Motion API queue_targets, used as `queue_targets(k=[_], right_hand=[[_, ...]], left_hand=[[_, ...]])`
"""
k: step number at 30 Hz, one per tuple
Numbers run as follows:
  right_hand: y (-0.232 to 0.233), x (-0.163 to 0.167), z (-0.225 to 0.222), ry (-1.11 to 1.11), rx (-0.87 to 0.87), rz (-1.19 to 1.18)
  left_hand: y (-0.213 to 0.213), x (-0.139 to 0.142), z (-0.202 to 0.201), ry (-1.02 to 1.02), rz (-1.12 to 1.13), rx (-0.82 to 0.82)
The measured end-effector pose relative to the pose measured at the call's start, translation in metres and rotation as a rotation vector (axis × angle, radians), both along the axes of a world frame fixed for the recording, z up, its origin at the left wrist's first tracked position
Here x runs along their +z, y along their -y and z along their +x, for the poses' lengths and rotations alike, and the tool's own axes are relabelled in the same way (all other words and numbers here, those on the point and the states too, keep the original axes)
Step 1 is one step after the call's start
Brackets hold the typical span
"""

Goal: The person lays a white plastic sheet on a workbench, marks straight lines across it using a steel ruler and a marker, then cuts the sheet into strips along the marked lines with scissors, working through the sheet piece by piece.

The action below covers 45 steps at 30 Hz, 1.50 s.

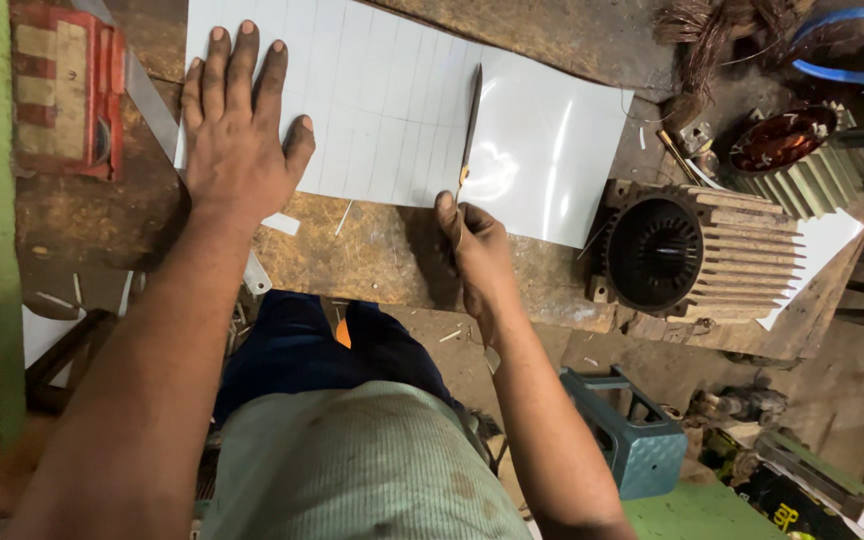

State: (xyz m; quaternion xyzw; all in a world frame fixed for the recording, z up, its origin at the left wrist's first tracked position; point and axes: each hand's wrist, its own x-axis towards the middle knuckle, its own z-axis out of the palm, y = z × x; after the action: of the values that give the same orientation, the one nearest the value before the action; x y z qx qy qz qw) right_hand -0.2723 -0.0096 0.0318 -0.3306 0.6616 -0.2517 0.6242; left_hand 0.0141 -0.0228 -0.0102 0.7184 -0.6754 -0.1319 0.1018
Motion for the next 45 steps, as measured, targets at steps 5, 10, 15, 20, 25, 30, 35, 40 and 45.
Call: queue_targets(k=[5, 10, 15, 20, 25, 30, 35, 40, 45], right_hand=[[0.008, 0.008, 0.004, -0.027, -0.002, 0.022], [0.008, 0.010, 0.005, -0.033, 0.044, -0.006], [0.016, 0.011, 0.002, -0.032, 0.015, 0.026], [0.029, 0.009, 0.003, -0.048, 0.044, 0.017], [0.025, 0.010, 0.006, -0.083, 0.066, -0.003], [0.033, 0.013, 0.005, -0.062, 0.038, 0.018], [0.040, 0.005, 0.005, -0.050, 0.042, 0.003], [0.035, -0.002, -0.002, -0.075, 0.078, -0.083], [0.013, 0.011, -0.025, -0.135, 0.010, -0.142]], left_hand=[[0.002, -0.003, 0.000, 0.030, -0.027, -0.009], [-0.001, -0.004, 0.000, 0.021, -0.029, -0.009], [-0.001, -0.005, -0.002, 0.007, -0.023, 0.003], [0.002, -0.006, -0.001, 0.022, -0.034, -0.003], [0.000, -0.003, -0.002, 0.000, -0.034, 0.004], [0.002, 0.004, -0.004, 0.000, -0.051, 0.009], [0.004, 0.009, -0.004, 0.005, -0.037, 0.008], [0.008, 0.014, -0.006, 0.019, -0.031, 0.014], [0.011, 0.025, -0.022, 0.266, -0.128, 0.060]])
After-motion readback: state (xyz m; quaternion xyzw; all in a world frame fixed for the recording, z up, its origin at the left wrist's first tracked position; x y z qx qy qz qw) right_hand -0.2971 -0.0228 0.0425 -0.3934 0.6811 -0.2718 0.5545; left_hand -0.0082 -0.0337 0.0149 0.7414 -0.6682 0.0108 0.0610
